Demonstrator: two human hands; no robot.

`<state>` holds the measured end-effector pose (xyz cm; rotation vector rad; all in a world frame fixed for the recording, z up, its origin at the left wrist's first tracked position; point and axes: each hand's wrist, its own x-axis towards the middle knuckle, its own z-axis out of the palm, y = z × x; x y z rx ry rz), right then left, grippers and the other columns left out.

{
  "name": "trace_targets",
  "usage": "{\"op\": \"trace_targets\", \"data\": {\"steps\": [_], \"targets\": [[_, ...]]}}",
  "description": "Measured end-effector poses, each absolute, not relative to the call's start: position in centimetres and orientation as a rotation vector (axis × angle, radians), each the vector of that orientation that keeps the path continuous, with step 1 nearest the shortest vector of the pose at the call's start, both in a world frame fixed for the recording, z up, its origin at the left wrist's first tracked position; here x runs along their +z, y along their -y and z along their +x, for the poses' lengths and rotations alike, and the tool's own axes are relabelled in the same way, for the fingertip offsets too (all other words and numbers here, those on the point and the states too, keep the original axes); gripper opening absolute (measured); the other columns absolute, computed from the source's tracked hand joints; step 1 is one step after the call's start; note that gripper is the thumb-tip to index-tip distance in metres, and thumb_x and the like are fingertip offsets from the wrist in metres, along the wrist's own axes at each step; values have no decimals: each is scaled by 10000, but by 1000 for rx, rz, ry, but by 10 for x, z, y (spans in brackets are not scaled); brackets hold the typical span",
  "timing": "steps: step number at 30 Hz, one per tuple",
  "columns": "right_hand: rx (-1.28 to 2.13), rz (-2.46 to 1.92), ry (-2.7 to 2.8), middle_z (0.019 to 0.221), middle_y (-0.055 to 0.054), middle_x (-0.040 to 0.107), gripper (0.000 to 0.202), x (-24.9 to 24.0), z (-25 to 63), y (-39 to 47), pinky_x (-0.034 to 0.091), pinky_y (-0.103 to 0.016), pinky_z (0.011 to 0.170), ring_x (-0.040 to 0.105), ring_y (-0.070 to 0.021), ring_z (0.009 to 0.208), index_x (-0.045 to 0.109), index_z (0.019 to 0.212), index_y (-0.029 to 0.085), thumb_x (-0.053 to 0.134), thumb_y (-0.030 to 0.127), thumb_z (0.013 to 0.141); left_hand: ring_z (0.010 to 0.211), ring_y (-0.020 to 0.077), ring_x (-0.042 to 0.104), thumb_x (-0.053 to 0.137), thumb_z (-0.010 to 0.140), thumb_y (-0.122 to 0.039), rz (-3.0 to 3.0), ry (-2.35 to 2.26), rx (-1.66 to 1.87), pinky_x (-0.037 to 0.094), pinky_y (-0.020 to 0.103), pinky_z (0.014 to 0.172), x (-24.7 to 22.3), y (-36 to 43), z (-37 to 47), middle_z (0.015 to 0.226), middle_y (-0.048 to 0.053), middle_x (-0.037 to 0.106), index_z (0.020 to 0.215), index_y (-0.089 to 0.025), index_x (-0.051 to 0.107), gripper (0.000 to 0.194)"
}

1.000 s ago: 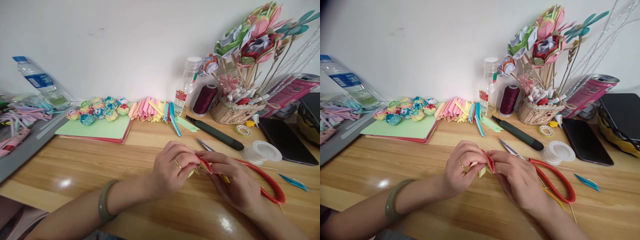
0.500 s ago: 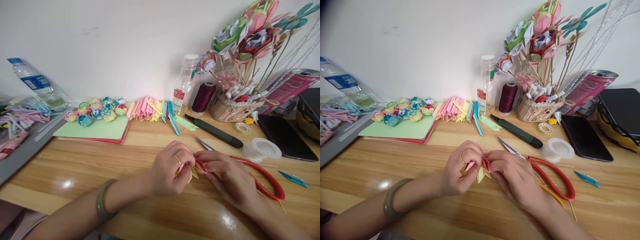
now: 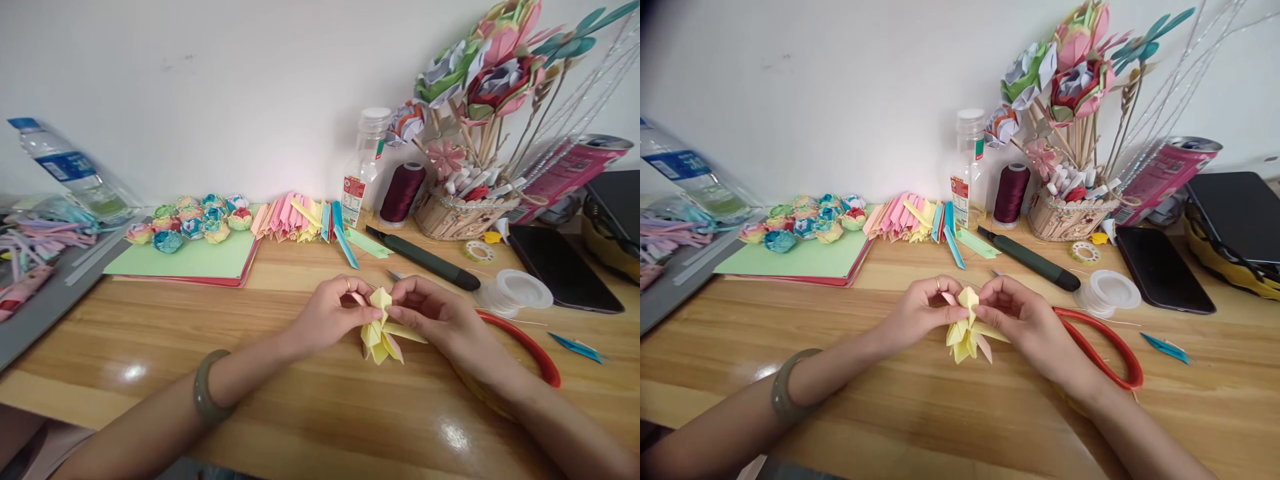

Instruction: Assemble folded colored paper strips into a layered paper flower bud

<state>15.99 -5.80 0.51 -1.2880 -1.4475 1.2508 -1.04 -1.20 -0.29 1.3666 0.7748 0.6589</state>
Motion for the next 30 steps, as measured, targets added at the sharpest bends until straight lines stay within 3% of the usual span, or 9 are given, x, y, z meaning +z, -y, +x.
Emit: {"op": "trace_targets", "data": {"steps": [7,17,25,30], "targets": [[1469,-1374,1356,739,-33,632,354,7,160,54,474,-278,629,588,-153,682,593,737,161,710,476,626,578,68,531,765,554,-239,1221,-715,392,399,195,565,-3,-2,-14,641,-12,604,712,-118,584,269],[1397,-1331,1464,768,-32,640,266,-10,160,57,494,-294,647,617,-159,712,538,797,174,661,400,727,546,48,489,660,591,-74,1301,-870,500,395,170,518,-6,2,-10,587,-42,544,682,-116,565,139],[810,-1479,1846,662,-13,629,165,-4,155,63,461,-257,543,580,-138,584,543,717,192,533,319,820,504,51,497,600,619,-73,1292,-977,518,362,149,424,-7,8,-8,583,-41,535,638,-128,536,86],[380,-1418,2019,612,23,596,34,-1,156,68,413,-216,475,542,-107,500,506,787,210,538,212,798,561,60,546,674,621,-132,1249,-939,540,427,165,519,-6,4,-10,622,-8,595,650,-107,588,94]]}}
